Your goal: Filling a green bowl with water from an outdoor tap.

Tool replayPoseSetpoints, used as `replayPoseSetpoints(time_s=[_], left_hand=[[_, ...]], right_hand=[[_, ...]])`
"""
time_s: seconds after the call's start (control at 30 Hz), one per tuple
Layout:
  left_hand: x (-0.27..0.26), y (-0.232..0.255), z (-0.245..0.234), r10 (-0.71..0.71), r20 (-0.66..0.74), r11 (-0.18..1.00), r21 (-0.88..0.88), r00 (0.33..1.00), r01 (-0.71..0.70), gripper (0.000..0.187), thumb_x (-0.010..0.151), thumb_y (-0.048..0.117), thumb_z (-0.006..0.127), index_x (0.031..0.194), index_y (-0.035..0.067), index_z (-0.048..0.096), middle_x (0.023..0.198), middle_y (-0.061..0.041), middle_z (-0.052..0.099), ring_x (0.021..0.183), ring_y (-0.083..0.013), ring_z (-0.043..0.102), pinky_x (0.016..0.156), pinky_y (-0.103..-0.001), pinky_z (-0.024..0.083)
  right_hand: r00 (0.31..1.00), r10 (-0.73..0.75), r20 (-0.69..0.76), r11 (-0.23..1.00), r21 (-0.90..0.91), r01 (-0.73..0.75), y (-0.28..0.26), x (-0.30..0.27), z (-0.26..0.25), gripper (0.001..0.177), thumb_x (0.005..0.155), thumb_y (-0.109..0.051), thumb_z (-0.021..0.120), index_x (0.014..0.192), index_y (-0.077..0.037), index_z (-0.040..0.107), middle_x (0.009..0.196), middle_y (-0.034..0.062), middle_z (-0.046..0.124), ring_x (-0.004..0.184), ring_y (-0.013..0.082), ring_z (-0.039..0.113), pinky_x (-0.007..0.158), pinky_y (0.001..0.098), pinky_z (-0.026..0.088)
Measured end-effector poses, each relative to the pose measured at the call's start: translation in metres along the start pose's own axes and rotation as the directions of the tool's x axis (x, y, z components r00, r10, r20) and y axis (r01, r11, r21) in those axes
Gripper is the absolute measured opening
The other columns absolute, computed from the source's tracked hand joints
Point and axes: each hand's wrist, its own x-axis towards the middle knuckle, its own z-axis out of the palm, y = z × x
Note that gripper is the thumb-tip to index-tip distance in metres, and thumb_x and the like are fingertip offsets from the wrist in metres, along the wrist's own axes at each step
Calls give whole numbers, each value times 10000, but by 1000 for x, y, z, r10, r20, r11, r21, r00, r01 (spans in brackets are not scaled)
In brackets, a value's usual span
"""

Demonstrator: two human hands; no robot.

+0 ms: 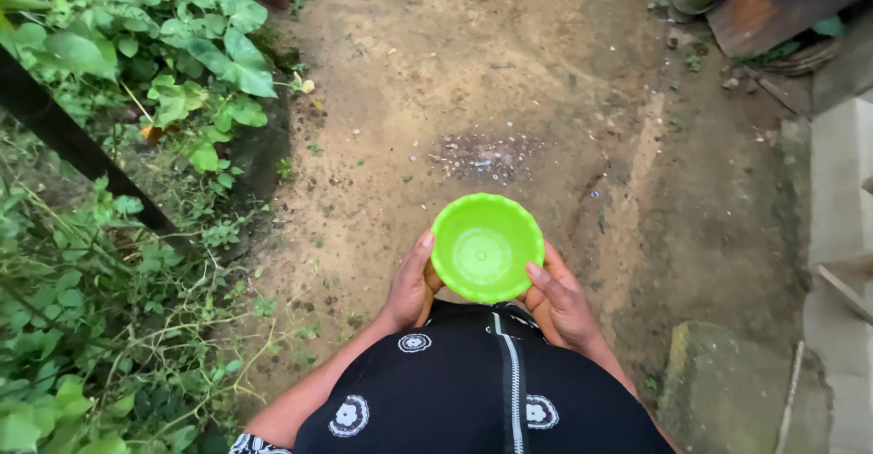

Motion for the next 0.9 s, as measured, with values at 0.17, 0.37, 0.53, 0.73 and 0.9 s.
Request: replayPoseSetpoints(time_s=[0.17,0.37,0.53,0.73,0.9], left_hand=[[39,10,2,21,-53,1000,10,998,-21,555,1013,349,496,1505,95,467,1291,-178,640,1093,-308,688,877,-480,607],[107,6,1,84,-154,996,18,984,-83,543,1016,356,503,1494,98,484,1311,-172,622,1121,-310,661,924,-498,577],[171,20,32,176,-200,984,8,964,-178,533,1016,358,513,1469,78,519,1305,-176,637,1106,-303,668,918,-501,577],[241,22,65,175,-234,983,-20,956,-185,527,1019,353,490,1473,86,503,1321,-184,632,1137,-326,667,925,-508,575],[277,21,80,184,-264,981,-11,947,-193,530,1015,361,488,1474,97,498,1273,-173,654,1076,-318,696,872,-496,605]], right_hand=[[999,41,30,999,6,-41,4,55,-23,635,946,-158,542,1553,-92,366,1366,223,614,1141,341,679,921,523,579],[987,76,142,997,-8,-76,-11,142,-42,630,958,-170,543,1555,-89,356,1383,217,602,1159,332,668,938,522,572],[968,57,245,998,-10,-56,-41,220,-60,624,967,-173,544,1552,-82,351,1382,222,596,1157,335,671,926,515,587],[957,70,280,997,-31,-64,-81,292,-82,634,966,-219,559,1552,-87,356,1390,205,599,1151,319,676,917,498,597],[950,106,292,994,-14,-106,-88,333,-102,639,970,-234,563,1558,-100,351,1381,197,614,1148,317,684,922,485,597]])
